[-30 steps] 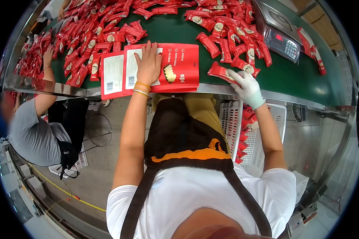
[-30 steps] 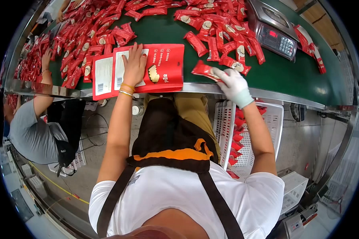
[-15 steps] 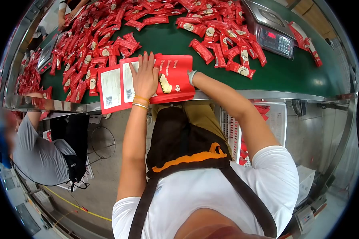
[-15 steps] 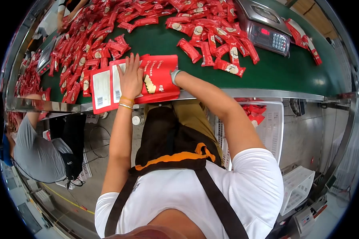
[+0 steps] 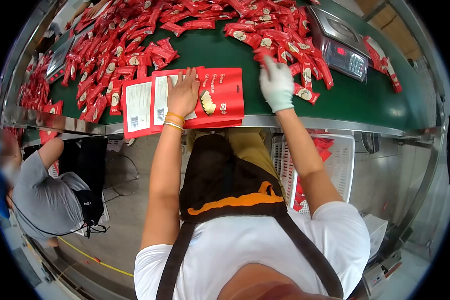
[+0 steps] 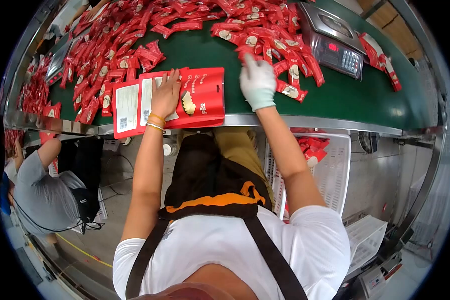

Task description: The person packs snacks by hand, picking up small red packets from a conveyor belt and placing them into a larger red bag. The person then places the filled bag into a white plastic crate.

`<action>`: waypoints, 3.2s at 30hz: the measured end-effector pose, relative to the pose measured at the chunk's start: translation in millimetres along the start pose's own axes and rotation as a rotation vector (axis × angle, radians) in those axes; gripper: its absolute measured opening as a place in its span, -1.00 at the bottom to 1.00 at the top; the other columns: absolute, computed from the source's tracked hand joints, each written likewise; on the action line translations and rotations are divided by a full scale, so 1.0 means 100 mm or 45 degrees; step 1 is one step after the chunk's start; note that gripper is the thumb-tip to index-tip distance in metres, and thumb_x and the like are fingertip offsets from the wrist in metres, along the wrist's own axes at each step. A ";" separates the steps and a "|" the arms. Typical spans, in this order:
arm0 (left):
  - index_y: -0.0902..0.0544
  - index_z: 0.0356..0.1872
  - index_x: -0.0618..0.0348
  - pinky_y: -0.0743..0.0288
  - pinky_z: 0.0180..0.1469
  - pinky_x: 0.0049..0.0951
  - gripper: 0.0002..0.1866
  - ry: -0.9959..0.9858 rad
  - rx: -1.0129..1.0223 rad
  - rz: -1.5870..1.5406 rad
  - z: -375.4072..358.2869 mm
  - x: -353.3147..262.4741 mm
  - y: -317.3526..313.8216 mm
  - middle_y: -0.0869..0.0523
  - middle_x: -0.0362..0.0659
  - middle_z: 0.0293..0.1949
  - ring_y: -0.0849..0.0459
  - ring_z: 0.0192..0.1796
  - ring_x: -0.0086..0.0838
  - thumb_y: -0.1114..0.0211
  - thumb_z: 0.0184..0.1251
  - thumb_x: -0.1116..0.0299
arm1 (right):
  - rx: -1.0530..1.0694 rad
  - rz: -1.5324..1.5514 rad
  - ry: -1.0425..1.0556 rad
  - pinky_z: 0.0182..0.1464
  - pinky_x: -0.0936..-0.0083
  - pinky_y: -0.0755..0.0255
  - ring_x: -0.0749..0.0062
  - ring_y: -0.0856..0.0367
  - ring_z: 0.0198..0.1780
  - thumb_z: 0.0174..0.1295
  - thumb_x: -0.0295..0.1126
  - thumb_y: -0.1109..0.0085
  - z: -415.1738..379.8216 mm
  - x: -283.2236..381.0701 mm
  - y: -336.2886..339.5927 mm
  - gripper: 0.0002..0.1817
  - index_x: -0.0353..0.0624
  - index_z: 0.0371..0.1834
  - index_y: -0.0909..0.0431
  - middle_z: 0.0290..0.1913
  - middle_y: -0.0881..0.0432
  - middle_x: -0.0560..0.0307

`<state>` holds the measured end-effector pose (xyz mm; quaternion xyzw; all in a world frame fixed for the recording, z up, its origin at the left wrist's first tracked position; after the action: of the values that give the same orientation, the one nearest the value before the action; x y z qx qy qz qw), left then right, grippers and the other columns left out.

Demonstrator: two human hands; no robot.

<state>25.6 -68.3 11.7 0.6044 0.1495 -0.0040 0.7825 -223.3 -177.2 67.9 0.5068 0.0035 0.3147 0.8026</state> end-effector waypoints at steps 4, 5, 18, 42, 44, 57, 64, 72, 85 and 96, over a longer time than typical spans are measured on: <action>-0.28 0.47 0.15 0.17 0.53 0.13 -0.43 0.034 0.032 -0.085 0.00 0.03 -0.07 -0.38 -0.05 0.44 -0.29 0.48 -0.07 0.23 0.56 0.11 | 0.127 -0.226 -0.218 -0.04 0.05 -0.54 -0.17 -0.59 0.00 0.24 -0.28 -0.18 -0.08 -0.37 -0.21 -0.47 0.08 0.32 -0.40 0.03 -0.53 -0.28; -0.28 0.46 0.16 0.18 0.53 0.12 -0.43 0.053 0.025 -0.139 0.03 0.07 -0.06 -0.38 -0.05 0.44 -0.30 0.48 -0.07 0.23 0.56 0.11 | 0.177 -0.209 -0.256 -0.01 0.04 -0.55 -0.18 -0.59 0.03 0.23 -0.31 -0.18 -0.10 -0.36 -0.26 -0.44 0.08 0.35 -0.37 0.09 -0.50 -0.30; -0.19 0.50 0.19 0.14 0.52 0.15 -0.39 0.154 0.021 -0.253 0.03 0.09 -0.02 -0.29 0.00 0.49 -0.25 0.50 -0.06 0.18 0.52 0.13 | 0.447 0.611 0.321 0.09 0.25 -0.53 -0.04 -0.60 0.07 0.16 -0.46 -0.25 -0.54 0.14 0.07 -0.49 0.02 0.25 -0.53 0.11 -0.59 -0.13; -0.18 0.50 0.23 0.11 0.53 0.12 -0.38 0.088 0.028 -0.143 0.01 -0.01 -0.02 -0.21 0.01 0.52 -0.13 0.55 -0.04 0.14 0.51 0.15 | 1.252 1.550 0.227 0.18 0.29 -0.47 -0.04 -0.53 0.18 0.25 -0.31 -0.24 -0.34 1.08 -1.33 -0.61 -0.08 0.15 -0.56 0.18 -0.56 -0.10; -0.18 0.50 0.21 0.12 0.53 0.13 -0.38 0.096 -0.096 0.005 0.03 -0.06 0.07 -0.15 -0.01 0.55 -0.08 0.57 -0.04 0.13 0.50 0.14 | 1.246 1.508 0.269 0.19 0.30 -0.47 0.00 -0.54 0.18 0.24 -0.29 -0.26 -0.34 1.19 -1.41 -0.59 -0.08 0.17 -0.55 0.17 -0.58 -0.10; -0.27 0.48 0.13 0.09 0.52 0.14 -0.39 0.069 -0.050 0.053 0.00 -0.06 0.04 -0.21 -0.04 0.53 -0.07 0.57 -0.04 0.10 0.48 0.09 | 0.468 -0.257 0.005 0.05 0.10 -0.50 -0.04 -0.58 0.04 0.17 -0.24 -0.30 0.19 -0.43 -0.48 -0.43 0.04 0.27 -0.39 -0.01 -0.63 -0.05; -0.27 0.48 0.10 0.06 0.53 0.06 -0.40 0.106 -0.021 -0.066 0.01 -0.01 0.04 -0.21 -0.04 0.53 -0.09 0.57 -0.07 0.12 0.49 0.08 | 0.931 0.776 -0.175 -0.06 0.55 -0.52 0.53 -0.67 -0.22 0.08 -0.26 -0.43 -0.40 -0.08 -0.15 -0.60 -0.25 -0.05 -0.67 -0.27 -0.73 0.07; -0.30 0.47 0.03 0.01 0.49 0.16 -0.41 0.076 -0.036 0.042 0.01 0.01 0.06 -0.20 0.02 0.52 -0.09 0.56 -0.03 0.11 0.49 0.05 | 1.017 1.701 -0.334 0.12 0.41 -0.51 0.38 -0.63 0.06 0.31 -0.40 -0.19 -0.46 0.67 -1.40 -0.63 -0.29 0.16 -0.51 0.11 -0.66 0.05; -0.32 0.46 0.05 0.06 0.51 0.09 -0.39 0.041 -0.107 0.209 -0.11 -0.19 0.12 -0.29 0.04 0.48 -0.17 0.53 -0.05 0.05 0.49 -0.01 | 1.143 1.395 0.338 0.30 0.35 -0.39 0.19 -0.55 0.24 0.27 -0.33 -0.25 -0.55 1.39 -1.60 -0.51 -0.21 0.26 -0.46 0.21 -0.58 -0.02; -0.70 0.00 -0.02 -0.46 0.14 0.00 -0.62 -0.040 0.728 -0.080 0.76 -0.17 -0.33 -0.70 0.00 0.04 -0.66 0.09 -0.12 -0.21 0.24 0.06 | 1.220 1.335 0.322 0.27 0.35 -0.42 0.17 -0.57 0.21 0.26 -0.33 -0.25 -0.51 0.88 -1.41 -0.50 -0.22 0.26 -0.46 0.19 -0.58 -0.03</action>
<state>20.3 -152.5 1.6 0.7953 0.1489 -0.0795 0.5822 -99.1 -131.5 -44.5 0.6979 -0.0098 0.6786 0.2289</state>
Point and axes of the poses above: each hand's wrist, its own z-axis towards the middle knuckle, its own y-axis out of the back of the hand, x = y × z, the point moved 9 cm from there along z, towards the middle knuckle
